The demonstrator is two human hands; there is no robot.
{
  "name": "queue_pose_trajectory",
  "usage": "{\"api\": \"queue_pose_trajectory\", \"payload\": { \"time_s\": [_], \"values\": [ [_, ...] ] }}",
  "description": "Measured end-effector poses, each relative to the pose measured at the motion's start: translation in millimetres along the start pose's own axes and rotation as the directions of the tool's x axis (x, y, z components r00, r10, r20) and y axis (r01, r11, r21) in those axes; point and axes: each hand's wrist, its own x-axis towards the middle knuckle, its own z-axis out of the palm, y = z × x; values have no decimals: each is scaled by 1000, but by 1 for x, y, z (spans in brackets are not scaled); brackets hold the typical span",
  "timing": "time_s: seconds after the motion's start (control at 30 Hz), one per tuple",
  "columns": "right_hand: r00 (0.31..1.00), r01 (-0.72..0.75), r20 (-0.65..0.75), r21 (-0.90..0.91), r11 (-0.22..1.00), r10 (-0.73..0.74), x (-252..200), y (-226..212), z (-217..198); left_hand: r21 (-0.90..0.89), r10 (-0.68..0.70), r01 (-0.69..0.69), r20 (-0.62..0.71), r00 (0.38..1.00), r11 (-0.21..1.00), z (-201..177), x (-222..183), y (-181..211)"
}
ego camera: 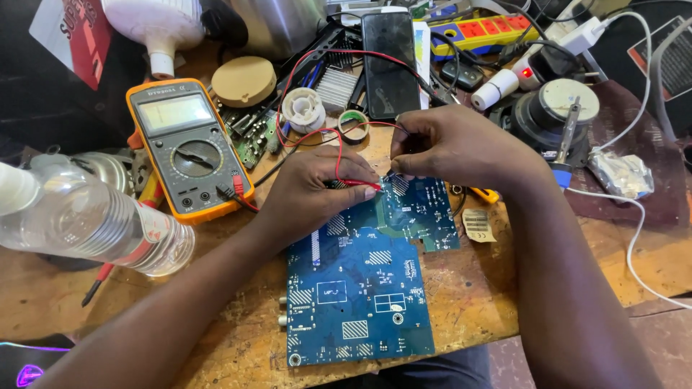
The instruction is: Using a digital multimeter to test various points on a circuit board for diagnostic purposes.
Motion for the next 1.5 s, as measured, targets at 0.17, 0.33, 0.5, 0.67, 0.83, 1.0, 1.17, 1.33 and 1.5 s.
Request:
{"api": "queue_pose_trajectory", "payload": {
  "time_s": [0.17, 0.33, 0.5, 0.67, 0.83, 1.0, 1.17, 1.33, 1.5],
  "values": [
    [1000, -12, 3, 0, 1000, 12, -1, 0, 0, 7, 1, -1, 5, 1000, 1000, -2, 1, 0],
    [1000, -25, -14, -13, 1000, 25, -1, 5, -2, 18, 1, -1, 18, 1000, 1000, -1, 1, 2],
    [998, 12, -68, -41, 999, -14, -2, 22, -11, 59, -23, 21, 28, 999, 998, -2, 4, 8],
    [973, 71, -205, -164, 984, -105, 4, 41, -21, 114, 22, -25, 31, 999, 993, -3, 3, -1],
    [920, 130, -362, -81, 988, -150, -17, 44, -14, 292, 135, -129, 2, 991, 948, -1, 0, -6],
    [858, 119, -490, -103, 988, -155, -49, 47, -2, 275, 268, -266, 31, 963, 924, 15, 10, 1],
    [865, 69, -501, 110, 991, -5, -61, 51, 15, 166, 22, -29, 45, 999, 986, 29, 35, -1],
    [861, 58, -509, 91, 994, -4, -67, 48, 32, -64, -214, 215, 25, 977, 975, 35, 40, -3],
    [872, 86, -467, 448, 890, 151, -65, 56, 35, -101, -304, 304, 14, 952, 947, 46, 44, -7]
  ]
}}
